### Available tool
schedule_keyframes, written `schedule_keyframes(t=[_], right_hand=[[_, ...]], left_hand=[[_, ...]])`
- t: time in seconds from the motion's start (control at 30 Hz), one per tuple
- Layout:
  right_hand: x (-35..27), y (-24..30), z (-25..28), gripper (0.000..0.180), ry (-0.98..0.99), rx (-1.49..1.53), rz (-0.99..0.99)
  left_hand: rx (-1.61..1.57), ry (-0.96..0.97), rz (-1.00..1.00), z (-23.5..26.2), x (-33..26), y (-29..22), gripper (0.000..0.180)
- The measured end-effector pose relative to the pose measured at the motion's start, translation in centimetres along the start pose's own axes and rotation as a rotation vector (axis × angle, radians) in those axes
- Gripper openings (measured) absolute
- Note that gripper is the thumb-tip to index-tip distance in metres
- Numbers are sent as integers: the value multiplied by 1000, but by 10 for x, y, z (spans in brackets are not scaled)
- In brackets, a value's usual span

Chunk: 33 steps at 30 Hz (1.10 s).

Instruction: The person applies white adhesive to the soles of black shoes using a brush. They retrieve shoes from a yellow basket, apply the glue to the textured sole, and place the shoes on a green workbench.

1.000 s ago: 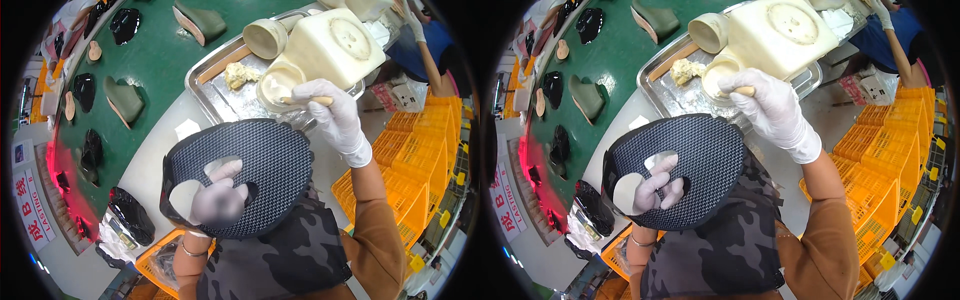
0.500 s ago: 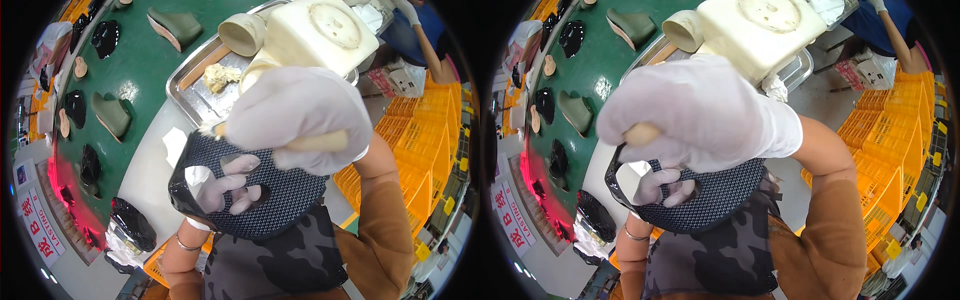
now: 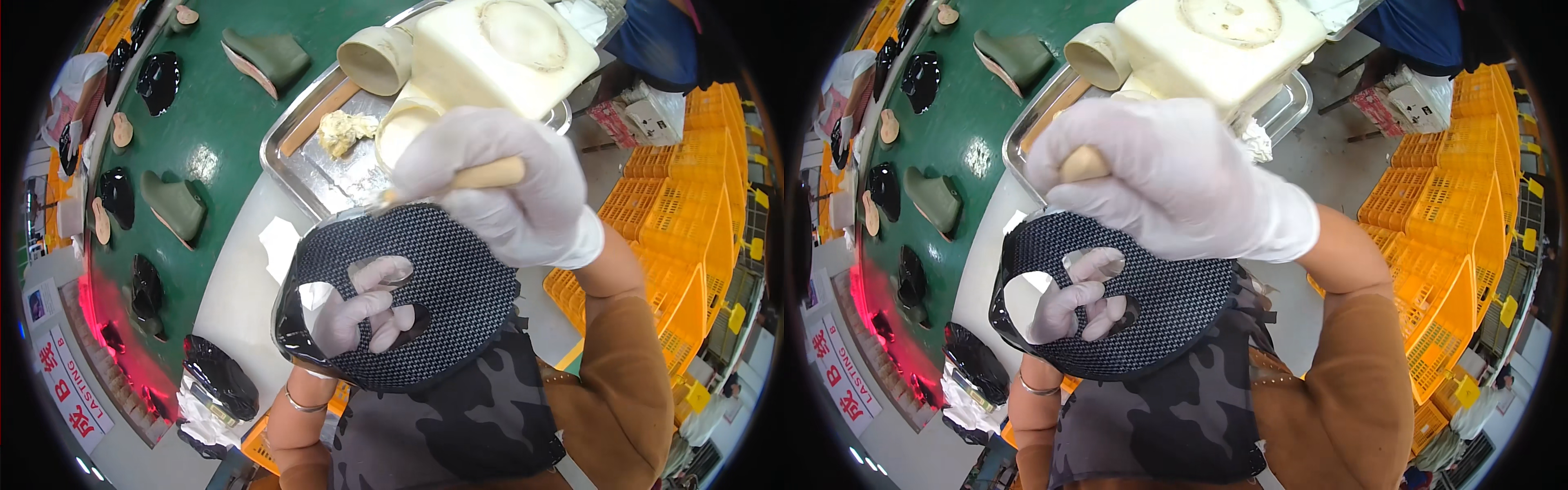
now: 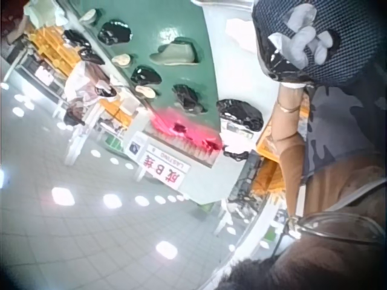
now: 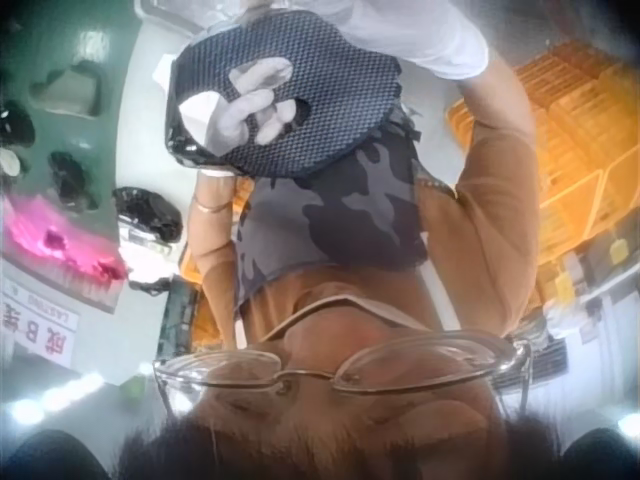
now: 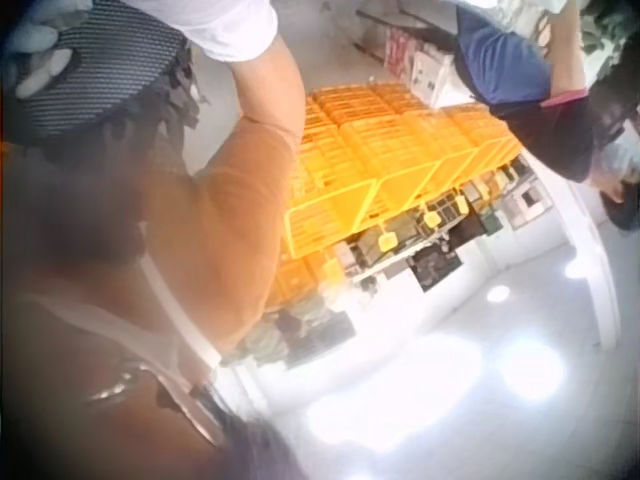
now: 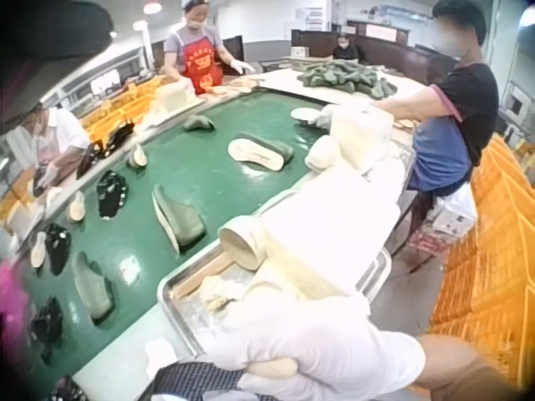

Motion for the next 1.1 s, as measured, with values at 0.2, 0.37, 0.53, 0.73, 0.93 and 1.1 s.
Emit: schedule_keyframes(t=[0.2, 0.37, 0.53, 0.73, 0.93, 1.1], right_hand=[[5, -9, -1, 14, 45, -229, -22], [-6, -5, -2, 19, -73, -71, -44], [-1, -20, -15, 21, -127, -111, 34], [-32, -24, -9, 23, -303, -158, -91], [-44, -11, -7, 24, -395, -146, -158], [-14, -18, -17, 20, -406, -50, 106]], left_hand=[[70, -141, -60, 3, -17, 2, 47], [-21, -180, -128, 7, -24, 12, 47], [47, -289, -157, 10, -34, 17, 49], [-126, -421, -328, 4, -41, 28, 46], [63, -539, -595, -1, -39, 44, 41], [-133, -348, -576, 1, -43, 54, 44]])
Point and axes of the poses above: each hand's wrist, its own x-axis towards the middle knuckle, its own z-axis out of the back of the hand, y = z × x, the point moved 1 cm from there along x, towards the middle knuckle, and after that the axes turned 8 degrees about -z, right-handed, at the moved point
